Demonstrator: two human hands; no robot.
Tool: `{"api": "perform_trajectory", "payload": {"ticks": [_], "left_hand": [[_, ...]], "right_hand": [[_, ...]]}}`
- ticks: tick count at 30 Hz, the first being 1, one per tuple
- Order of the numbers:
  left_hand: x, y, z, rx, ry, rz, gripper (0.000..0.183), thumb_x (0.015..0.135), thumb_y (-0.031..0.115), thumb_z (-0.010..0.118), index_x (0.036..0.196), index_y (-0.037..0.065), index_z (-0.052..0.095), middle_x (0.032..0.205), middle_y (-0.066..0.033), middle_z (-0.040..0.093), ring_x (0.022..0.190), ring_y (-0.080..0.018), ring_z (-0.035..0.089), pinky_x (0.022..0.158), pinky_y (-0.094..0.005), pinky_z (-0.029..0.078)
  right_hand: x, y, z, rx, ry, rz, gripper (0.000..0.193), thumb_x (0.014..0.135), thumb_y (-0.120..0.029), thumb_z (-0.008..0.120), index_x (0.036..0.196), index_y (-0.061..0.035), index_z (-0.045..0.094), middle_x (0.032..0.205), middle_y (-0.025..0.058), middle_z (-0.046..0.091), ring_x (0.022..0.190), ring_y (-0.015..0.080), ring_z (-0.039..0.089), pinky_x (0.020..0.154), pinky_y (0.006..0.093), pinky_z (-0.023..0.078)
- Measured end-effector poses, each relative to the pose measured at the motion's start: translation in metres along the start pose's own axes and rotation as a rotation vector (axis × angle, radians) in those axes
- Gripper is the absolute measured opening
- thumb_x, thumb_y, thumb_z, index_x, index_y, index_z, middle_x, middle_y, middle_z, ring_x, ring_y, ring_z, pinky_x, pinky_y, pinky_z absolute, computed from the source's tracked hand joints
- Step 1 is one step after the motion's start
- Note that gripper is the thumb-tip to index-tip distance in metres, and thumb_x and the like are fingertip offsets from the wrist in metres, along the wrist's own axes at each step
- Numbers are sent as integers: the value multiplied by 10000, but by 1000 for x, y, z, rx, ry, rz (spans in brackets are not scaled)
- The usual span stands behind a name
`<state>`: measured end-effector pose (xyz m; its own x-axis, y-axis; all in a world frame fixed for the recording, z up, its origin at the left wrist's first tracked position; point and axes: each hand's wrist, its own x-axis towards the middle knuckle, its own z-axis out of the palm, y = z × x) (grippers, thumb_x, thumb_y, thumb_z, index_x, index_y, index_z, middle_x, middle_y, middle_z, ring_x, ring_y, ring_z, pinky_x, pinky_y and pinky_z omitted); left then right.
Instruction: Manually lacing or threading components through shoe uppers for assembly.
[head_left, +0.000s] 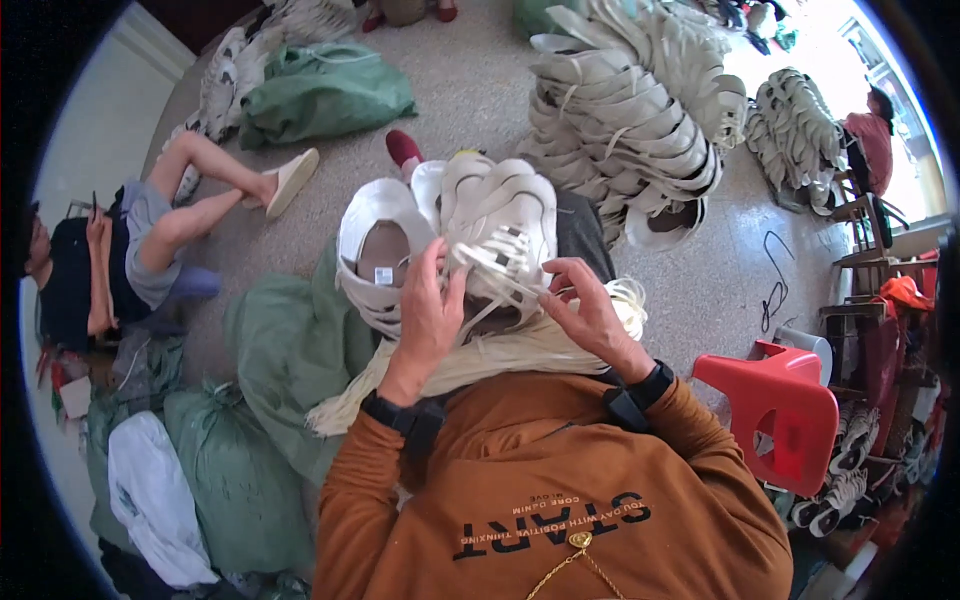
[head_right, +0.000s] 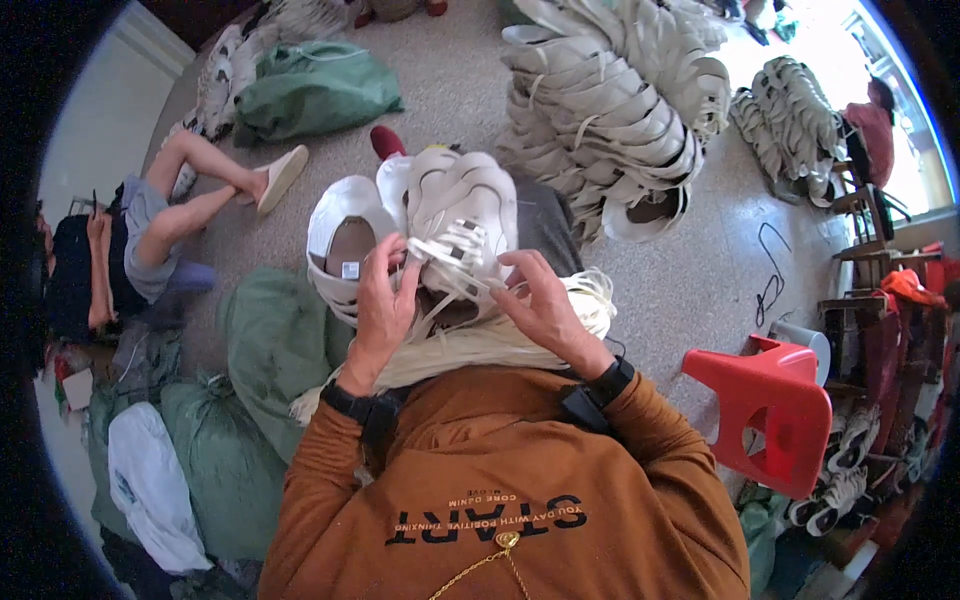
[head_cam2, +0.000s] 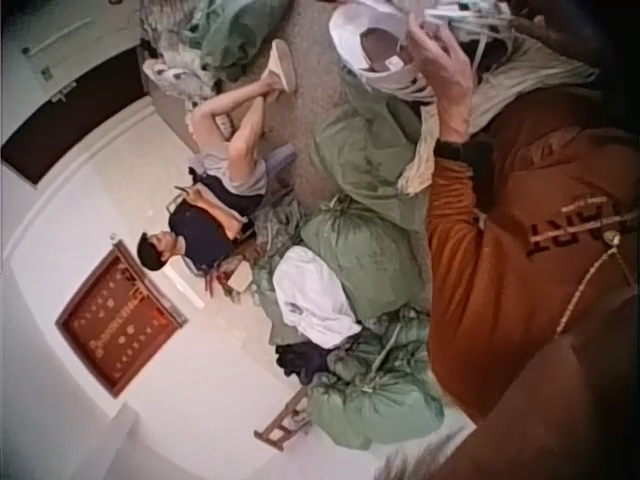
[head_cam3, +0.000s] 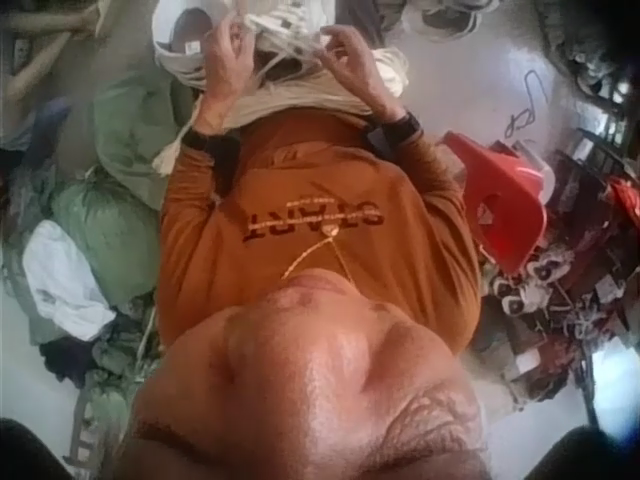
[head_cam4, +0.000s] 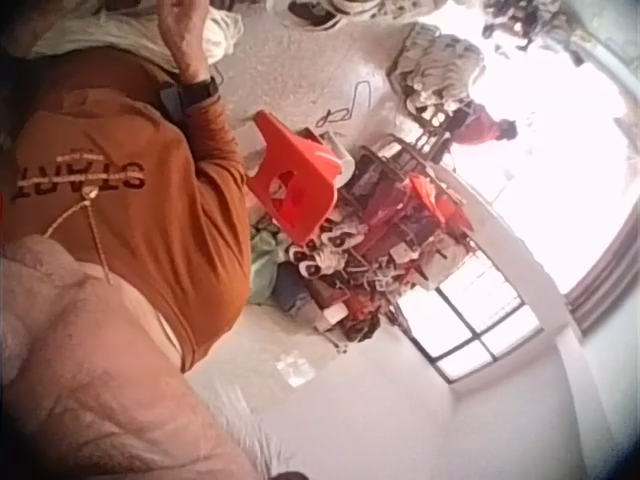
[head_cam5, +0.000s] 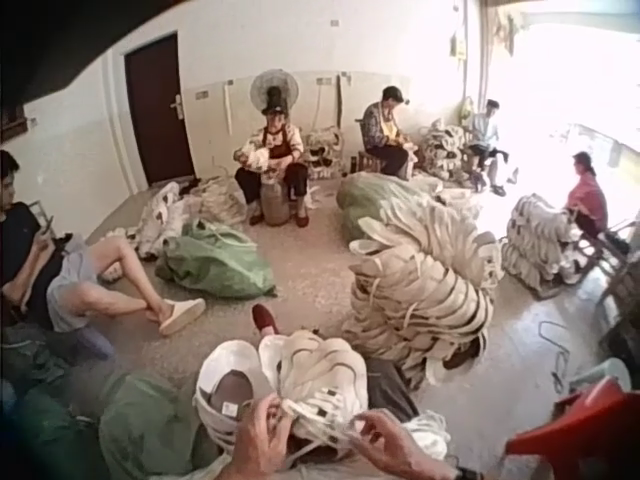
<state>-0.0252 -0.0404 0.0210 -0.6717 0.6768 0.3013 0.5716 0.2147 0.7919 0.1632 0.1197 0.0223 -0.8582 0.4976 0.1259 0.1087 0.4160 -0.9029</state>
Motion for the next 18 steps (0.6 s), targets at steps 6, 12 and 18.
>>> {"api": "perform_trajectory", "payload": {"ticks": [6,12,18], "left_hand": [[-5,7,-32,118,-22,111,369,893,72,650,1244,-15,576,1162,-220,617,1101,-373,590,958,-439,462],[48,99,-110,134,183,434,334,882,-8,625,1212,-36,581,1207,-191,618,1118,-335,602,988,-425,465],[48,183,-158,82,376,982,477,1015,294,432,1296,-86,499,1177,-247,583,1148,-377,571,962,-474,478]], "right_hand": [[-8,21,9,23,104,11,416,879,-100,706,1245,-18,528,1102,137,550,917,235,594,757,329,523],[17,26,-29,-340,200,-198,356,810,-73,693,1138,-12,571,1220,183,558,1147,402,534,987,465,441],[31,54,-14,-528,277,-156,421,830,-94,666,1223,-29,531,1340,227,476,1247,439,454,1061,488,394]]}}
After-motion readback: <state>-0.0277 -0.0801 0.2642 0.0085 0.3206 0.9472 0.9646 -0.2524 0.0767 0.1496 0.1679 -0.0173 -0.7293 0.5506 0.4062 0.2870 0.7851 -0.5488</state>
